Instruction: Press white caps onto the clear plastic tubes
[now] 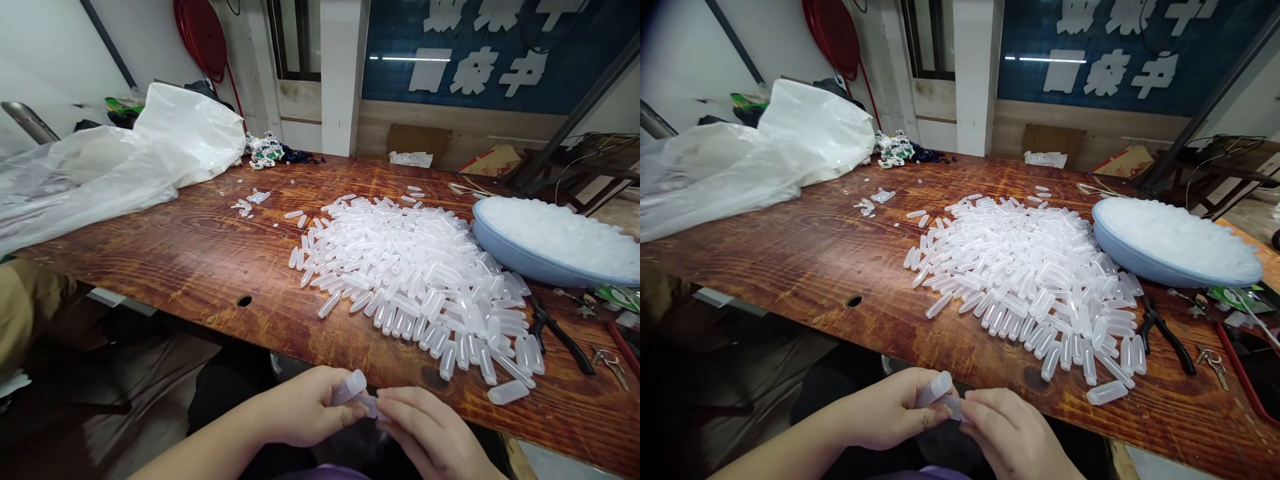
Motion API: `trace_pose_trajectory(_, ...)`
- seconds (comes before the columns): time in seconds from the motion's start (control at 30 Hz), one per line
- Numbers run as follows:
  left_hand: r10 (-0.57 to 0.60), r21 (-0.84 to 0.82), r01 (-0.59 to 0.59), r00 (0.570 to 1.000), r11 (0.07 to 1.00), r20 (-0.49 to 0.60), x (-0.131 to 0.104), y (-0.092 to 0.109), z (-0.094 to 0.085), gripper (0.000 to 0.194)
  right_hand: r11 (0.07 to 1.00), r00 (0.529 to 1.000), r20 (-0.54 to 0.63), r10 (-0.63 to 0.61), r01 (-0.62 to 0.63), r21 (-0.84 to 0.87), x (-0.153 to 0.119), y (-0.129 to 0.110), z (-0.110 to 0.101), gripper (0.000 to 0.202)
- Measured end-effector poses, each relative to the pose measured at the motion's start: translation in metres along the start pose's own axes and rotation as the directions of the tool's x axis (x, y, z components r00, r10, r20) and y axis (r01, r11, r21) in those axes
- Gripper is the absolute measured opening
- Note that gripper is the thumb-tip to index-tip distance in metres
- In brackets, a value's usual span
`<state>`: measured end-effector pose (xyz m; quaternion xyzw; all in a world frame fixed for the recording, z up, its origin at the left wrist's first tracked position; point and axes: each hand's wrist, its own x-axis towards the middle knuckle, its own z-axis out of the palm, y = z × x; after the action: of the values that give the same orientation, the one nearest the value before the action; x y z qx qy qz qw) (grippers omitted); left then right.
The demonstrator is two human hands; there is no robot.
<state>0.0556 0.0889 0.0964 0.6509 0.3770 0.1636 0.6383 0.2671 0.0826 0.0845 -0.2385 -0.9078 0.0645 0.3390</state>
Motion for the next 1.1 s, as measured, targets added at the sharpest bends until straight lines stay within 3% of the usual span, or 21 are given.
trace_pose_trajectory(0.07,-0.019,0.02,0.02,0.999,1.0,-0.042,0.0,0.001,0.0,0.038,0.997,0.998,-0.028,0.061,-0.06,0.044,-0.001,0.0,0.002,0.019)
trace_pose_trajectory(0.13,-0.084,-0.051,0.082,0.996,0.995,-0.038,0.001,-0.001,-0.002,0.041,1.0,1.0,-0.019,0.008,-0.008,0.001,-0.001,-0.001,0.002,0.021)
trace_pose_trajectory(0.27,-0.257,-0.316,0.314,0.944,0.895,0.209,0.003,-0.009,-0.006,0.049,0.975,0.977,0.09,-0.196,0.204,-0.091,-0.002,-0.004,0.0,0.026)
trace_pose_trajectory(0.3,-0.257,-0.34,0.326,0.938,0.882,0.232,0.003,-0.01,-0.006,0.05,0.983,0.982,0.096,-0.165,0.171,-0.06,-0.001,-0.005,0.002,0.025)
trace_pose_trajectory(0.37,-0.232,-0.296,0.277,0.956,0.914,0.179,0.003,-0.01,-0.005,0.052,0.997,0.991,0.124,0.055,-0.062,0.054,0.0,-0.007,0.007,0.025)
trace_pose_trajectory(0.43,-0.22,-0.18,0.232,0.972,0.956,0.082,0.002,-0.008,-0.003,0.053,0.914,0.917,0.213,0.338,-0.373,0.158,0.001,-0.008,0.014,0.037)
trace_pose_trajectory(0.5,-0.21,-0.078,0.21,0.978,0.975,0.004,0.0,-0.006,-0.001,0.051,0.821,0.832,0.252,0.494,-0.542,0.18,-0.002,-0.007,0.02,0.04)
trace_pose_trajectory(0.53,-0.204,-0.053,0.203,0.979,0.978,-0.022,-0.001,-0.005,-0.001,0.049,0.818,0.831,0.227,0.507,-0.547,0.176,-0.004,-0.007,0.022,0.034)
trace_pose_trajectory(0.6,-0.176,-0.03,0.175,0.984,0.984,-0.037,-0.003,-0.004,-0.001,0.042,0.872,0.889,0.151,0.432,-0.454,0.181,-0.008,-0.008,0.024,0.025)
trace_pose_trajectory(0.67,-0.15,-0.007,0.15,0.989,0.989,-0.02,-0.006,-0.003,0.0,0.034,0.895,0.92,0.154,0.36,-0.387,0.222,-0.01,-0.011,0.025,0.024)
trace_pose_trajectory(0.73,-0.137,0.032,0.137,0.991,0.99,-0.004,-0.008,-0.001,0.003,0.024,0.838,0.874,0.24,0.422,-0.478,0.265,-0.008,-0.014,0.026,0.019)
trace_pose_trajectory(0.8,-0.15,0.073,0.15,0.989,0.986,-0.001,-0.01,0.001,0.006,0.016,0.752,0.801,0.285,0.527,-0.596,0.281,-0.004,-0.016,0.025,0.034)
trace_pose_trajectory(0.83,-0.154,0.086,0.155,0.988,0.984,-0.012,-0.01,0.002,0.007,0.014,0.73,0.791,0.279,0.544,-0.61,0.307,-0.002,-0.016,0.024,0.037)
trace_pose_trajectory(1.0,-0.093,0.115,0.107,0.988,0.988,-0.122,-0.009,0.004,0.005,0.019,0.821,0.906,0.188,0.38,-0.423,0.383,0.001,-0.01,0.019,0.018)
trace_pose_trajectory(1.03,-0.093,0.146,0.112,0.987,0.983,-0.128,-0.008,0.004,0.004,0.021,0.827,0.907,0.175,0.382,-0.42,0.374,0.0,-0.01,0.02,0.016)
trace_pose_trajectory(1.1,-0.106,0.26,0.144,0.983,0.955,-0.152,-0.006,0.005,0.005,0.021,0.773,0.867,0.168,0.47,-0.496,0.395,0.0,-0.013,0.025,0.014)
